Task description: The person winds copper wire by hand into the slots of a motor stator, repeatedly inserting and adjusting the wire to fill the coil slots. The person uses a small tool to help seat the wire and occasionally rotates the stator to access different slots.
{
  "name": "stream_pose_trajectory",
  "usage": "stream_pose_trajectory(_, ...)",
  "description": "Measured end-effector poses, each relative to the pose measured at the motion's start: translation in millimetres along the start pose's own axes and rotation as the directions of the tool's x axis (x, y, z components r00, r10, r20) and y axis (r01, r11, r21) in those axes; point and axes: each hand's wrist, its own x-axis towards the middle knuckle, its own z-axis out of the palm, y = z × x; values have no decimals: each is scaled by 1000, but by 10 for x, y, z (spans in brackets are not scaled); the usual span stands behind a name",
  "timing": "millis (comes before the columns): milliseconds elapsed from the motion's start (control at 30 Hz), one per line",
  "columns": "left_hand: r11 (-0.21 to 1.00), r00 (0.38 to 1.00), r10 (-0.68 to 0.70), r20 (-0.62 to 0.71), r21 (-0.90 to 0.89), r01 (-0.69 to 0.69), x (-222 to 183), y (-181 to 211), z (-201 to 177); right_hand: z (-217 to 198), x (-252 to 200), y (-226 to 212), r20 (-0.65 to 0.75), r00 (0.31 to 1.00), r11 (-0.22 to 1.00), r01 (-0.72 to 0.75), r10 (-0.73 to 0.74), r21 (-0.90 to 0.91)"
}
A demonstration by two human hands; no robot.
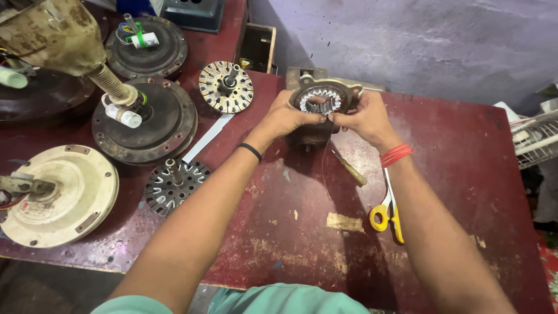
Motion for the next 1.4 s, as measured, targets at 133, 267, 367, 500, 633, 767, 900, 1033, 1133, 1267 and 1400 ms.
stream_pose_trajectory(133, 989, 1000, -6, -21, -146, 2, -20, -18, 53, -73, 63, 11, 49, 999, 999, 0, 3, -51)
stream_pose_trajectory(267, 997, 1000, 11, -27, -75, -13, -39, -22, 48, -64, 80, 10, 67, 998, 997, -1, 7, -79)
stream_pose_trajectory(367, 1000, 999, 6, -40, -29, -7, -22, 4, 41, -54, 98, -21, 102, 991, 986, 100, -86, -133)
stream_pose_trajectory(500, 999, 997, -36, -65, 7, 36, -27, 9, 52, -5, 8, -91, 104, 986, 986, 140, -130, -91)
stream_pose_trajectory(633, 996, 999, -10, -46, -87, 6, -26, -6, 66, 178, -246, -179, -133, 982, 977, 113, -138, -182)
stream_pose_trajectory(767, 997, 998, -40, -46, -69, 37, -28, -5, 59, 354, -528, -288, -340, 937, 956, -26, -78, -293)
stream_pose_trajectory(900, 998, 999, -13, -51, -59, 10, -31, 17, 69, 442, -784, -318, -397, 914, 882, -115, -86, -456)
stream_pose_trajectory(1033, 999, 998, -30, -61, -32, 28, -59, 58, 69, 461, -1115, -264, -347, 936, 756, -188, -55, -627)
stream_pose_trajectory(1133, 999, 997, -36, -73, -24, 35, -79, 72, 77, 441, -1409, -229, -252, 939, 710, -342, 234, -616)
stream_pose_trajectory(1267, 999, 995, -47, -87, 7, 48, -52, 62, 74, 363, -1527, -305, -46, 904, 647, -340, 426, -682)
stream_pose_trajectory(1400, 999, 996, -39, -77, 22, 41, -39, 8, 67, 397, -1400, -461, -186, 962, 664, -274, 201, -696)
